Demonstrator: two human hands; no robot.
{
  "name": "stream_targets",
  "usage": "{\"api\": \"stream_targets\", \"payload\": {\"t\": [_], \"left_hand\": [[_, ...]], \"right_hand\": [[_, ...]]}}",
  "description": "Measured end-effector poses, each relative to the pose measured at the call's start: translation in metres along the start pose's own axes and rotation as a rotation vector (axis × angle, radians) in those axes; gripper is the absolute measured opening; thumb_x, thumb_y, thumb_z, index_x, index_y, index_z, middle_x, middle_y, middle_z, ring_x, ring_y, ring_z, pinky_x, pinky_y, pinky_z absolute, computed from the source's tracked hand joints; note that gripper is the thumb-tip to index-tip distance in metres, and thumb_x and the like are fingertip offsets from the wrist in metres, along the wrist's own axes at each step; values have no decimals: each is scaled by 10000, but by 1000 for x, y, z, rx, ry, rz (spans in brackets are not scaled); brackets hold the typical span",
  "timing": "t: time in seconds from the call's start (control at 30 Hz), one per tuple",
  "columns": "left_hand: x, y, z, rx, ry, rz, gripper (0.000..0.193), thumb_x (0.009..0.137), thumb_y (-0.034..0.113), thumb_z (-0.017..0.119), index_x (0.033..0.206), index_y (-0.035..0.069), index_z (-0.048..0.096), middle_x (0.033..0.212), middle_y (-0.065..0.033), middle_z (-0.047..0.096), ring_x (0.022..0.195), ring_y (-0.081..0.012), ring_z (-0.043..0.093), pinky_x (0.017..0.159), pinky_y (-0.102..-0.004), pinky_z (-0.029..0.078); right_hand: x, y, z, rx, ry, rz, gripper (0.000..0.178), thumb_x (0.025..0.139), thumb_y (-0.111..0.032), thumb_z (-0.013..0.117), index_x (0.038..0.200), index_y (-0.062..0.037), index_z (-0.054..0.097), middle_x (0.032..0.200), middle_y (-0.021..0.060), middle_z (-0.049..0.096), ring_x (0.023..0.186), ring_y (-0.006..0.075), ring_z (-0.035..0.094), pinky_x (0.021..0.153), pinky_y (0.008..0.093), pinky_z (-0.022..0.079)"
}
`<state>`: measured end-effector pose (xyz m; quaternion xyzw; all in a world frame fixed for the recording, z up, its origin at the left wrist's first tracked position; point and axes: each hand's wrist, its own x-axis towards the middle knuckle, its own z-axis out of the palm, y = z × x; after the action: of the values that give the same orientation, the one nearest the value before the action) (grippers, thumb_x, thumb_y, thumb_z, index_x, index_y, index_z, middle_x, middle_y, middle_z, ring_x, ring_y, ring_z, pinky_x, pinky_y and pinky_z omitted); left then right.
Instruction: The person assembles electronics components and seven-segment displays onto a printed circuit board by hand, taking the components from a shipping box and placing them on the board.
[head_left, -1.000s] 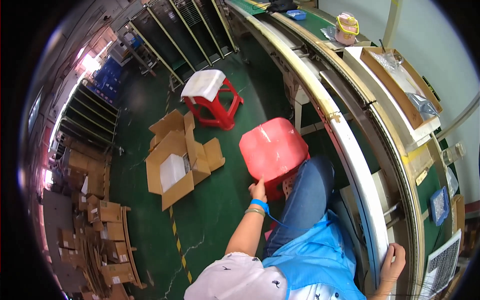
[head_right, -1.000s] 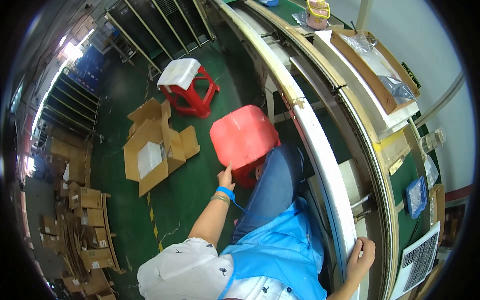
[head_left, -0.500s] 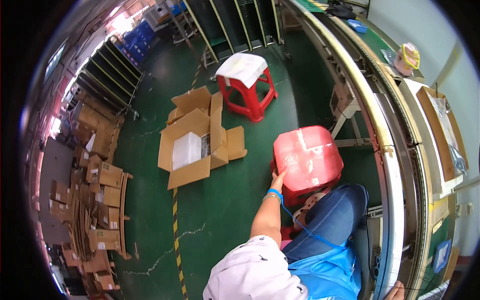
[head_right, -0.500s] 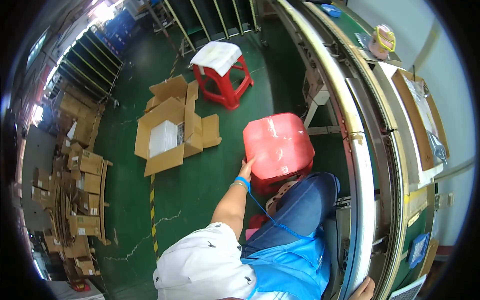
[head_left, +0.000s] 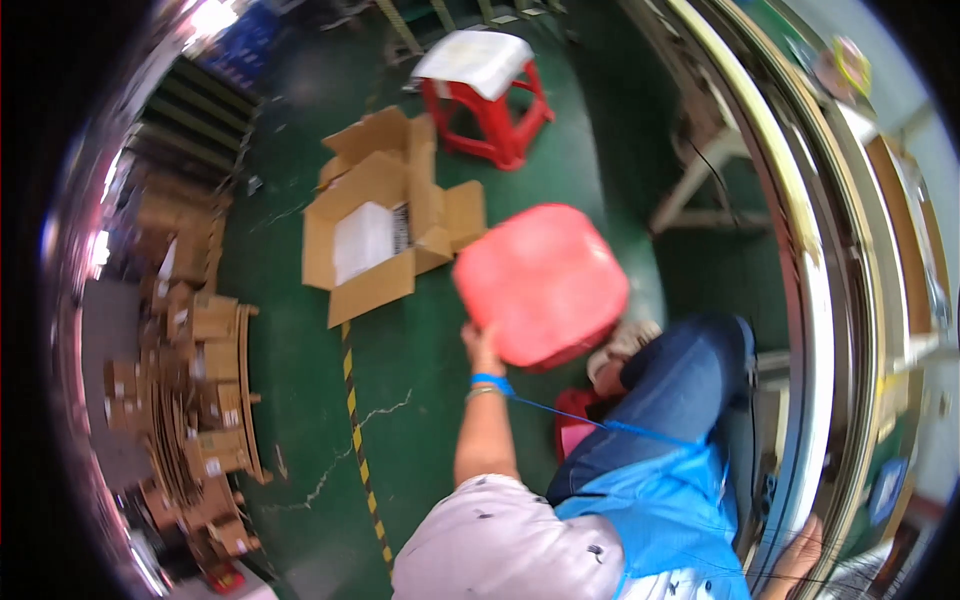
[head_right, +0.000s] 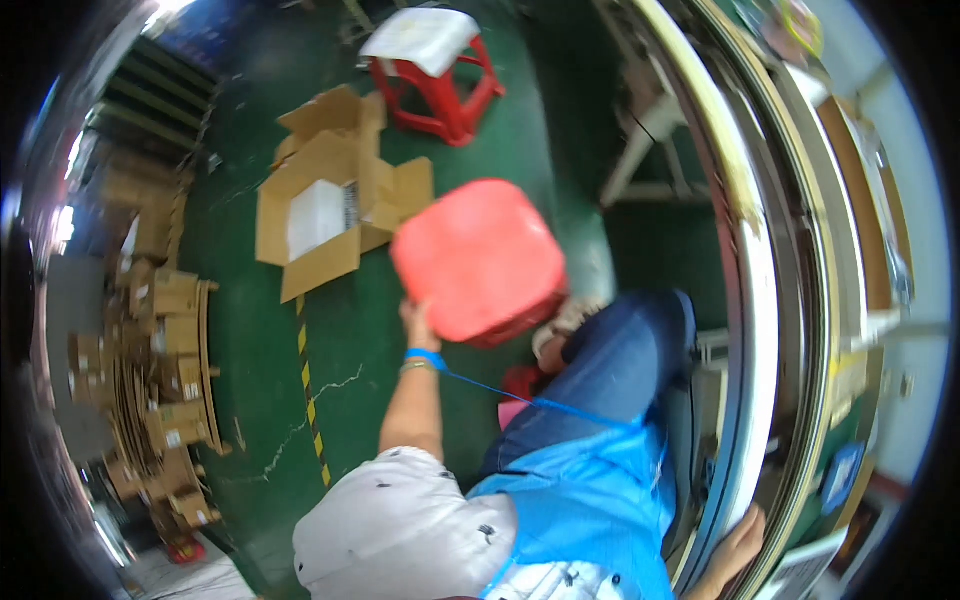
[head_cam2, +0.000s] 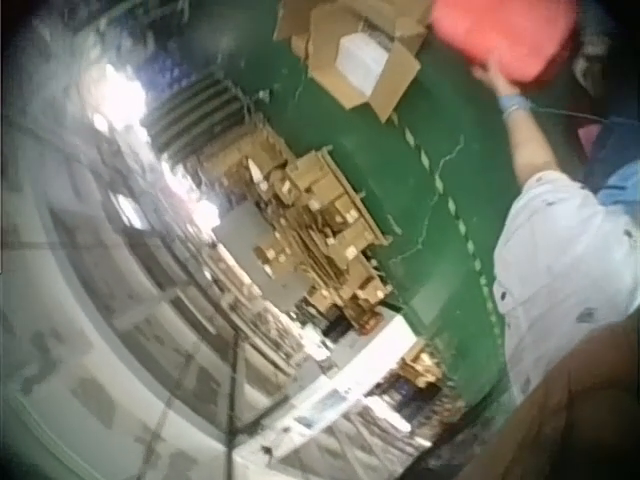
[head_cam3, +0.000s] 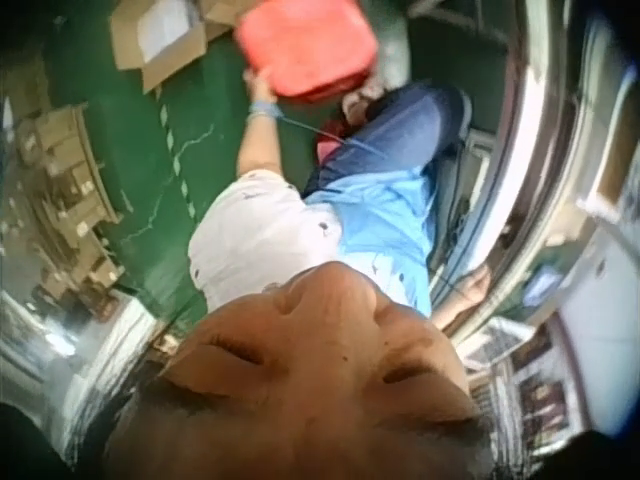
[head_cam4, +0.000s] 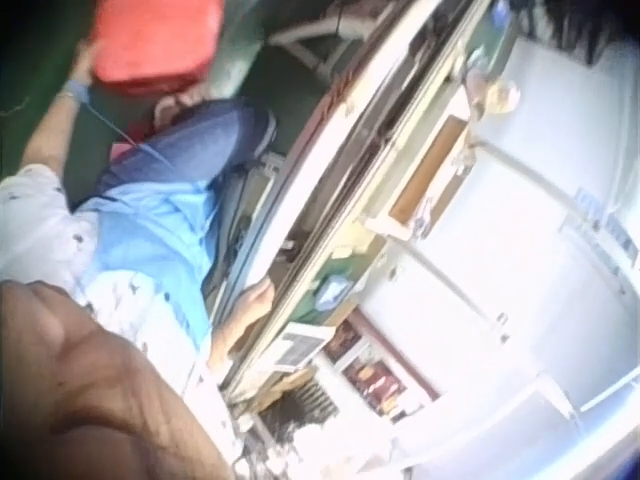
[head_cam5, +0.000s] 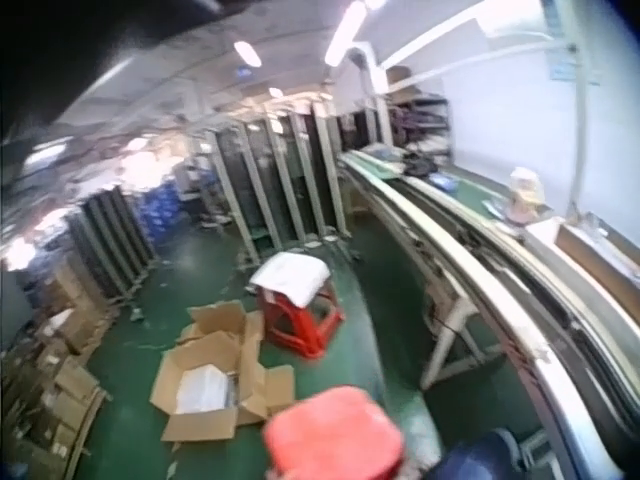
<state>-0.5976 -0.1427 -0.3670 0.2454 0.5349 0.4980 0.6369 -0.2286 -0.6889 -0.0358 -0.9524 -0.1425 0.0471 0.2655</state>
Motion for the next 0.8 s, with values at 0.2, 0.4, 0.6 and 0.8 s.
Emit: {"api": "stream_targets", "payload": {"t": [0.2,0.4,0.6,0.8], "left_hand": [[-46,85,-165,60,428,56,651,942,361,590,1386,-92,446,1380,-217,548,1202,-360,593,998,-490,509],[-75,69,-103,1739,966,428,818,827,398,720,1435,-40,393,1306,-254,535,1207,-447,512,974,-580,446],[-165,4,170,1053,-587,808,205,878,111,675,1059,14,679,1157,-163,636,1121,-320,589,992,-405,455],[-310,3,286,694,-2007,687,195,913,176,646,1048,42,689,1015,-138,676,990,-335,634,883,-434,500]], "right_hand": [[7,-71,-3,-102,-22,-40,277,1036,-160,475,1008,60,641,855,169,626,774,237,601,743,345,479],[9,-73,-8,-106,-21,-10,253,1001,-147,500,939,37,663,817,160,608,743,265,603,712,353,476],[6,-74,-7,-103,25,-26,196,985,-107,545,939,40,666,803,139,606,738,231,596,707,323,466],[10,-79,-12,-60,155,-108,96,877,-54,637,825,7,691,767,148,654,718,313,610,666,396,484]]}}
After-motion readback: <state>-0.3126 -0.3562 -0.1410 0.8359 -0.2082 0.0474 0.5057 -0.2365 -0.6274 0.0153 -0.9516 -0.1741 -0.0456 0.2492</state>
